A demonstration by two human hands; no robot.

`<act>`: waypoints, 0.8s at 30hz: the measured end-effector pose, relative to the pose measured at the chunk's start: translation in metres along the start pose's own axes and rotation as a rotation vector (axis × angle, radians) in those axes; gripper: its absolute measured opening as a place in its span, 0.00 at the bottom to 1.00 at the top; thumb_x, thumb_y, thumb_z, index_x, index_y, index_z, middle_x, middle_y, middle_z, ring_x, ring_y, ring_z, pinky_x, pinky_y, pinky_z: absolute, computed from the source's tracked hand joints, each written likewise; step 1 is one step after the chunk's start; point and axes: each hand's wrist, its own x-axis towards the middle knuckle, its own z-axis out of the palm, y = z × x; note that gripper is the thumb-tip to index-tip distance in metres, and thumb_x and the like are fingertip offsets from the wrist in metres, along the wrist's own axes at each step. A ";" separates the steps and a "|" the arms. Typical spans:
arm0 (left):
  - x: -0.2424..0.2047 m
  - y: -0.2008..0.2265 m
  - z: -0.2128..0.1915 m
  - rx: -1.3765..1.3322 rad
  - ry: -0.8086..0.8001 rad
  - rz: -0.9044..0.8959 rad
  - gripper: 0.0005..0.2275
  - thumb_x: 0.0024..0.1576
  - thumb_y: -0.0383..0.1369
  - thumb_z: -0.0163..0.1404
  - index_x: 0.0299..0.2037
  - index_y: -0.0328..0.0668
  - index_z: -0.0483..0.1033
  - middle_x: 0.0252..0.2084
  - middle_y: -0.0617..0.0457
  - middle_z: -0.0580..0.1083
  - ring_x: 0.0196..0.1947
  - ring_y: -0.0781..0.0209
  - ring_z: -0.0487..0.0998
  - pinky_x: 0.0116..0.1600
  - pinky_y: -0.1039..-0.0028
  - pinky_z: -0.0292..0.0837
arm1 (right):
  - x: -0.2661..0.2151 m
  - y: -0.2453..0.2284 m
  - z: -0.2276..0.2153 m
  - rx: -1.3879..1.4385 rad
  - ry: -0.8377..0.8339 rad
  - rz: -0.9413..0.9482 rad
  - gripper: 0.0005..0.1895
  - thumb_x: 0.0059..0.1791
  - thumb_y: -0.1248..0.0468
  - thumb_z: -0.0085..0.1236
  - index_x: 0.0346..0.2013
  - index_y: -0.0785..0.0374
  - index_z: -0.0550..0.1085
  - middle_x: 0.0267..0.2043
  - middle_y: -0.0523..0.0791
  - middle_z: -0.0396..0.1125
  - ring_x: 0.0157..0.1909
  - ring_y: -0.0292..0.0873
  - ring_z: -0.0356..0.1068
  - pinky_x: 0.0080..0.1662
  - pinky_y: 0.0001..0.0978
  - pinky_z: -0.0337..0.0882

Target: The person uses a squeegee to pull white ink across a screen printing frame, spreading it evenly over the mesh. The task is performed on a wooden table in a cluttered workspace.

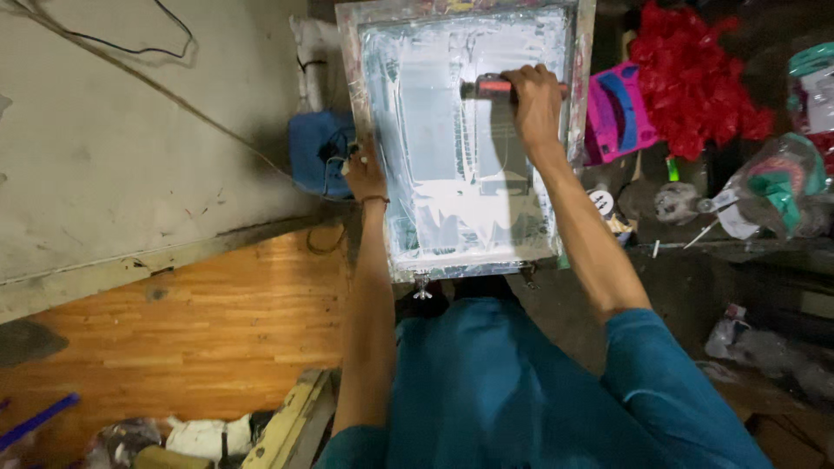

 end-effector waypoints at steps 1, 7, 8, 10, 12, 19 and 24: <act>0.010 -0.020 0.013 0.012 -0.002 -0.012 0.27 0.60 0.56 0.43 0.33 0.38 0.82 0.28 0.43 0.81 0.29 0.49 0.81 0.33 0.58 0.68 | 0.001 0.005 0.017 0.009 -0.014 0.003 0.18 0.45 0.74 0.52 0.46 0.61 0.83 0.38 0.52 0.75 0.41 0.58 0.69 0.41 0.49 0.66; 0.012 -0.005 0.020 0.223 -0.020 -0.148 0.36 0.57 0.63 0.35 0.42 0.31 0.83 0.41 0.27 0.78 0.44 0.23 0.77 0.49 0.40 0.67 | -0.037 0.006 0.064 -0.037 -0.101 -0.018 0.16 0.52 0.65 0.47 0.48 0.58 0.81 0.42 0.51 0.75 0.41 0.57 0.68 0.40 0.47 0.66; 0.009 0.013 0.012 0.185 -0.059 -0.208 0.37 0.55 0.64 0.35 0.43 0.35 0.84 0.43 0.30 0.79 0.45 0.26 0.79 0.49 0.43 0.70 | -0.048 0.000 0.063 -0.101 -0.143 0.005 0.13 0.48 0.69 0.51 0.43 0.58 0.80 0.37 0.50 0.74 0.38 0.56 0.68 0.37 0.47 0.65; 0.005 0.022 0.004 0.137 -0.100 -0.266 0.38 0.54 0.66 0.34 0.44 0.38 0.85 0.44 0.34 0.81 0.46 0.30 0.80 0.48 0.45 0.73 | -0.082 -0.012 0.058 -0.175 -0.181 0.025 0.13 0.44 0.74 0.54 0.38 0.58 0.80 0.32 0.50 0.72 0.35 0.55 0.69 0.33 0.47 0.65; 0.004 0.006 0.005 -0.018 -0.090 -0.110 0.42 0.61 0.68 0.37 0.53 0.25 0.78 0.46 0.24 0.77 0.44 0.31 0.82 0.37 0.53 0.81 | -0.126 -0.023 0.055 -0.155 -0.467 0.162 0.22 0.51 0.72 0.53 0.56 0.47 0.79 0.57 0.46 0.74 0.52 0.58 0.73 0.35 0.63 0.72; -0.011 0.049 -0.027 -0.045 -0.109 -0.136 0.38 0.58 0.68 0.37 0.44 0.36 0.82 0.41 0.28 0.79 0.50 0.26 0.78 0.57 0.43 0.71 | -0.145 -0.101 -0.003 0.106 -0.472 0.122 0.11 0.46 0.66 0.63 0.42 0.53 0.79 0.39 0.45 0.74 0.45 0.52 0.73 0.44 0.47 0.77; -0.034 0.056 -0.044 -0.122 -0.057 -0.001 0.34 0.61 0.62 0.38 0.36 0.31 0.79 0.39 0.28 0.78 0.47 0.27 0.78 0.54 0.42 0.69 | -0.101 -0.159 -0.009 0.066 -0.355 -0.103 0.09 0.43 0.68 0.64 0.37 0.54 0.81 0.37 0.44 0.75 0.41 0.50 0.73 0.43 0.42 0.75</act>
